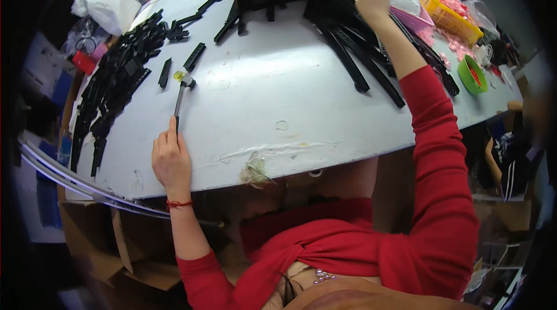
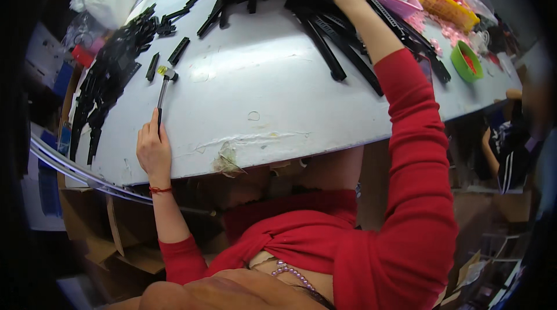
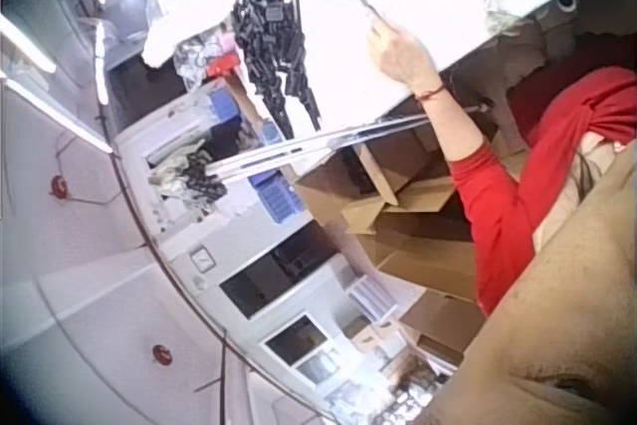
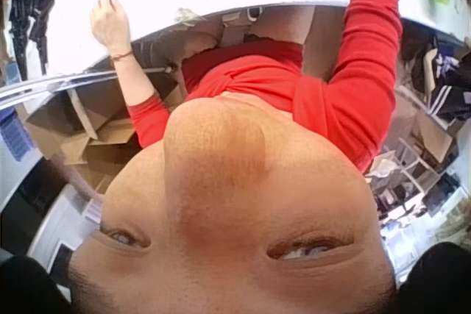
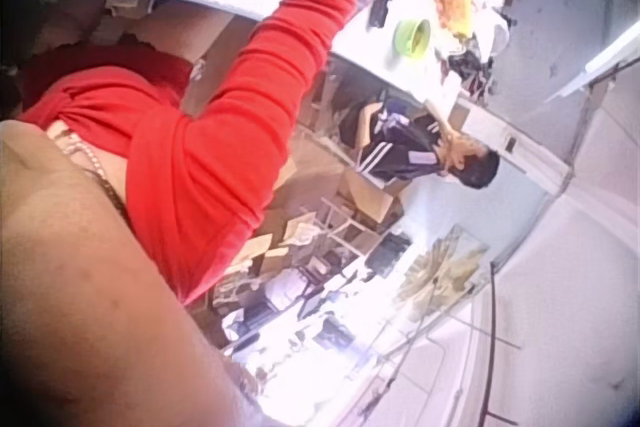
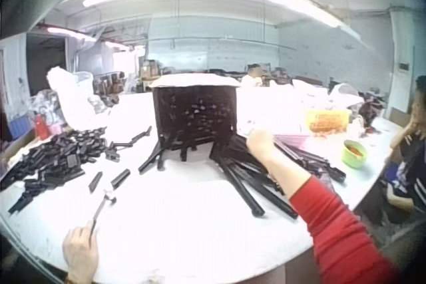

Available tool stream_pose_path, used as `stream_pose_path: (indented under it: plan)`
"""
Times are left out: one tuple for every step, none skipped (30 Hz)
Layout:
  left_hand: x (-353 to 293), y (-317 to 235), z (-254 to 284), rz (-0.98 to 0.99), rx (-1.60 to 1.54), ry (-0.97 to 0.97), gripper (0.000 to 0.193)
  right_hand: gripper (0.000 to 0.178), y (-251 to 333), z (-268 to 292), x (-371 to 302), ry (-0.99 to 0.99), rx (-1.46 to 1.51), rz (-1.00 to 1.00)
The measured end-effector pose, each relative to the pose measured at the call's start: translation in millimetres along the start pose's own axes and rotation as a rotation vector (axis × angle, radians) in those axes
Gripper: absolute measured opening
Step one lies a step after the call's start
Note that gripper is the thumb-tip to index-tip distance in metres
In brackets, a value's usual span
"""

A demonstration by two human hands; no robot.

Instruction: Manually assemble black plastic toy or machine parts using a small hammer to snap components together.

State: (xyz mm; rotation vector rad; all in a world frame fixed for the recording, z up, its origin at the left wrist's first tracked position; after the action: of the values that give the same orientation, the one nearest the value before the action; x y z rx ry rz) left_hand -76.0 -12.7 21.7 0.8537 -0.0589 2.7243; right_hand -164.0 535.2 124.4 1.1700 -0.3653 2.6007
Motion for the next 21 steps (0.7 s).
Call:
stream_pose_path:
  plan:
    - [0.3,1.0,2.5,0.013,-0.005,0.007,0.043,0.025,31.2,6.1,-6.0,-0.004,0.127,0.050]
    - [-1.9,3.8,4.6,0.025,-0.006,0.013,0.043,0.026,69.6,11.9,-11.3,-0.009,0.257,0.097]
    - [-3.0,5.4,3.7,0.032,-0.007,0.011,0.043,0.026,100.0,4.5,-15.8,0.119,0.305,0.118]
    - [-3.8,6.9,4.4,0.027,-0.003,-0.002,0.042,0.026,127.3,-5.0,-20.7,0.208,0.382,0.101]
    - [1.6,2.2,2.6,0.003,0.000,-0.016,0.041,0.025,141.3,-27.1,-24.2,0.287,0.435,0.111]
    - [1.0,3.1,3.1,0.002,0.009,-0.018,0.041,0.026,163.8,-41.8,-26.0,0.404,0.423,0.117]
    - [-1.4,4.0,5.0,0.005,0.005,-0.014,0.041,0.029,182.3,-55.0,-26.0,0.428,0.457,0.094]
    - [-1.7,2.7,5.2,0.004,-0.005,-0.014,0.041,0.036,191.3,-72.6,-25.3,0.446,0.480,0.050]
    - [0.6,0.5,4.2,-0.006,-0.001,-0.031,0.041,0.041,194.2,-91.1,-19.5,0.475,0.504,0.017]
    - [0.0,0.2,5.6,-0.009,-0.004,-0.026,0.041,0.047,202.9,-102.2,-12.7,0.504,0.539,-0.002]
    - [-0.3,-0.4,7.1,-0.013,-0.006,-0.022,0.041,0.047,208.7,-109.7,-8.3,0.487,0.554,0.001]
    - [-0.8,-0.4,6.8,-0.007,0.006,-0.038,0.041,0.053,209.1,-120.2,-5.0,0.513,0.514,-0.055]
    - [-1.2,-1.4,6.7,-0.016,-0.005,-0.032,0.041,0.060,208.6,-127.6,0.4,0.535,0.476,-0.108]
    - [-1.8,-3.1,6.1,-0.026,-0.017,-0.025,0.041,0.073,206.7,-135.5,2.7,0.592,0.456,-0.080]
    - [-4.8,-1.3,7.0,0.001,-0.038,-0.027,0.039,0.075,209.9,-137.5,1.8,0.620,0.405,-0.057]
    - [-6.6,-0.4,7.8,0.012,-0.025,-0.046,0.039,0.077,208.3,-140.4,0.5,0.646,0.348,-0.040]
    - [-5.2,-3.0,8.1,-0.005,-0.029,-0.051,0.038,0.077,200.1,-153.4,1.9,0.654,0.387,-0.028]
    - [-2.5,-6.2,8.5,-0.024,-0.036,-0.053,0.038,0.077,192.8,-166.6,3.2,0.667,0.424,-0.018]
    - [-4.1,-6.2,10.1,-0.013,-0.039,-0.049,0.037,0.069,194.4,-164.7,1.2,0.624,0.476,-0.048]
    - [-3.4,-4.7,10.7,-0.005,-0.032,-0.049,0.037,0.069,203.4,-166.1,3.4,0.624,0.483,-0.039]
    - [-3.6,-4.7,11.7,-0.009,-0.033,-0.054,0.037,0.062,213.0,-164.5,1.7,0.635,0.328,0.042]
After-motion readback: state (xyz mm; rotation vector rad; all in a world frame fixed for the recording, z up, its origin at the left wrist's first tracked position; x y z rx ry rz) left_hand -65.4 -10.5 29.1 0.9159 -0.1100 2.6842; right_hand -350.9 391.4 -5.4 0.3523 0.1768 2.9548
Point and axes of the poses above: each hand's wrist, its own x-axis towards the middle knuckle, its own z-axis out of the back of the hand, y = z × x, the point moved 7 cm from there along x, towards the middle knuckle, and after that the axes turned 1 degree about x, right-handed, at the moved point
